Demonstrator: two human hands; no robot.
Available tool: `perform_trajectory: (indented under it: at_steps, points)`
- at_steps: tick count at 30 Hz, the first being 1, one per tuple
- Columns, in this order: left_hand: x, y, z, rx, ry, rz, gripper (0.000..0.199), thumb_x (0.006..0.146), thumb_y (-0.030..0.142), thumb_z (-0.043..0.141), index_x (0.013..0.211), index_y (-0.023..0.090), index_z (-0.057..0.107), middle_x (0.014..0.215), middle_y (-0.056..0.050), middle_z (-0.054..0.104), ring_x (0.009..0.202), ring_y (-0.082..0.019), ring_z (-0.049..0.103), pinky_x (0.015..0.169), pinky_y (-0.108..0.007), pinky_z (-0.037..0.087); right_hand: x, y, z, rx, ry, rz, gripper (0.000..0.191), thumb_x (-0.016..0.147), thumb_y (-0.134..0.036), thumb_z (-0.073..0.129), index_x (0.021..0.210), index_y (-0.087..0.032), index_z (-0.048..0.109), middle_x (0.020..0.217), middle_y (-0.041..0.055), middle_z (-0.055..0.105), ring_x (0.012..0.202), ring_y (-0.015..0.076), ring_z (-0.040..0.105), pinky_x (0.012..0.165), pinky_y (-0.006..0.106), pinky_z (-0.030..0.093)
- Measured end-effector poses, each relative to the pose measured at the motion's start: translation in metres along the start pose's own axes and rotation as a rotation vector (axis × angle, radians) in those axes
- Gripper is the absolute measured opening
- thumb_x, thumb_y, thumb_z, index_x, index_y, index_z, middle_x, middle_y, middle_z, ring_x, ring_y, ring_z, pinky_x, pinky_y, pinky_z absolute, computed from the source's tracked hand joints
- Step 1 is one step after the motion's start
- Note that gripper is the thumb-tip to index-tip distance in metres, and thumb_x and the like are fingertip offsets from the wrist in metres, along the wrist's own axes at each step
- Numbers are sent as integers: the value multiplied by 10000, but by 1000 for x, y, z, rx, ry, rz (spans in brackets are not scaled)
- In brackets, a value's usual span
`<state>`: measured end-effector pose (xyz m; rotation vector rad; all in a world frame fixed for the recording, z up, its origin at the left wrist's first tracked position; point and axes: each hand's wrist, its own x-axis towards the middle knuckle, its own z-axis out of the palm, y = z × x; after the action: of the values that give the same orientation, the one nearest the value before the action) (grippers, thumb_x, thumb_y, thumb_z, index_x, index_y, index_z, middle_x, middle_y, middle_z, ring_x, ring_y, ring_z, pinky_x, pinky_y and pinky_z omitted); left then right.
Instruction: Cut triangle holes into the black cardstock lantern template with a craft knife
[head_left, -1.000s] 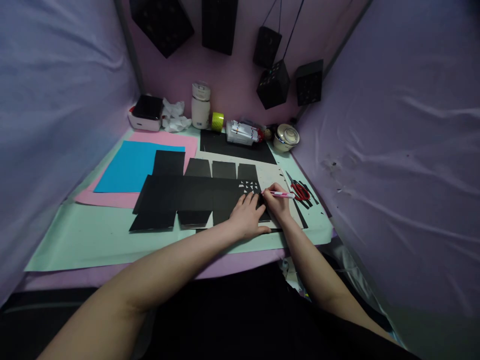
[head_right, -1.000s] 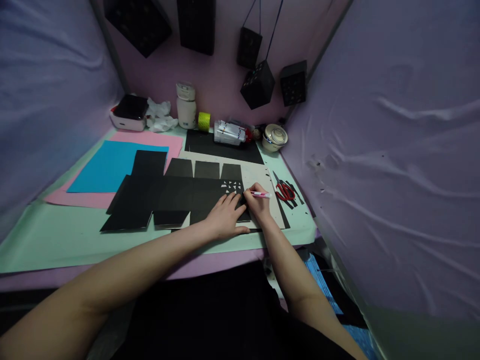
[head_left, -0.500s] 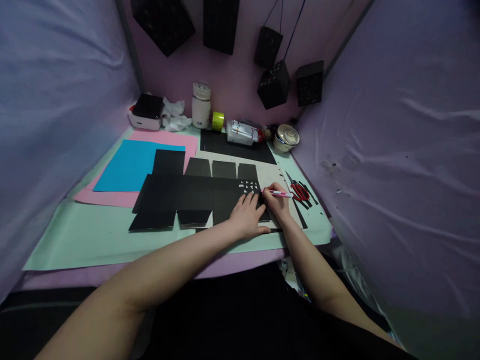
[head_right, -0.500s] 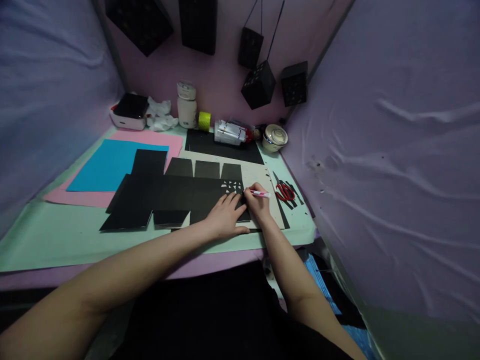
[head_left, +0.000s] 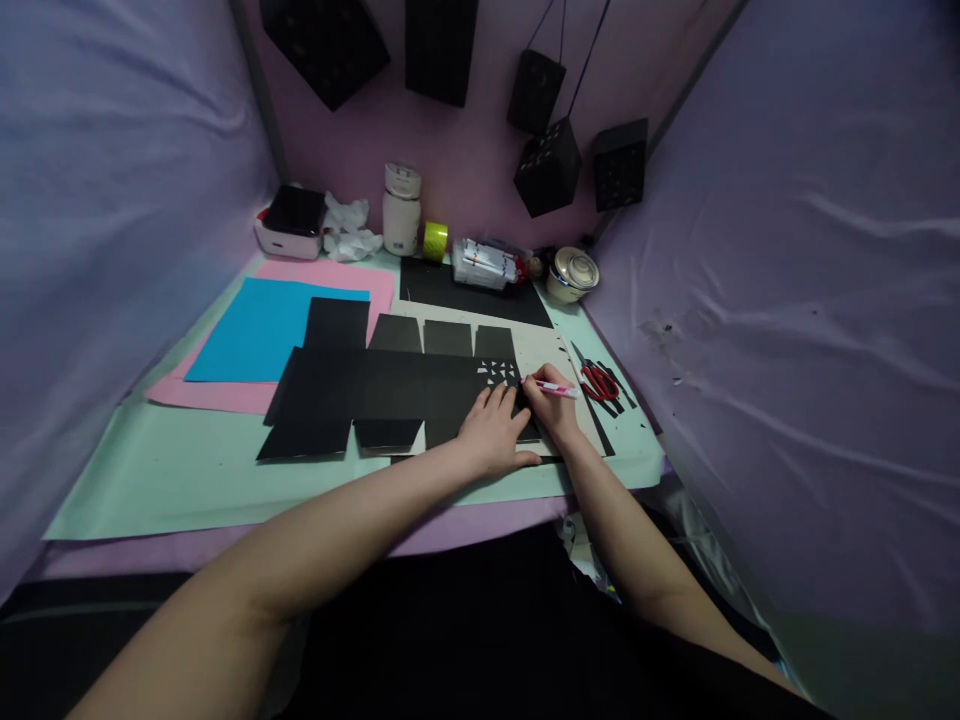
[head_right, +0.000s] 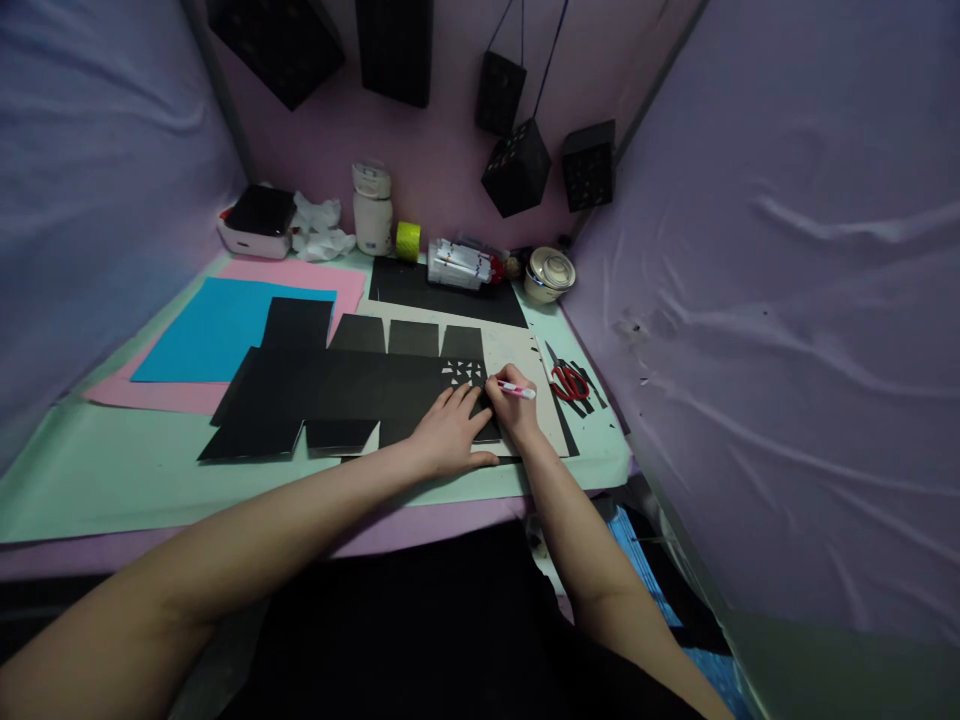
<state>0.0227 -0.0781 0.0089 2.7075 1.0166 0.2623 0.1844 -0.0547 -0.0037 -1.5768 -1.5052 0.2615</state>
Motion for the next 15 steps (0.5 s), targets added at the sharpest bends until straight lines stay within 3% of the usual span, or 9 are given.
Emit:
perform_trajectory:
  at_steps: [15]
  points:
    - [-1,0,0,7,-1,4,796,805,699,552,1393,165,492,1550,-179,312,1444,-385,213,1168,-518,148,0,1,-1,-16,-8,-29,151,751,-277,512,632,-222,437,587,-42,496,577,129,430,580,269,339]
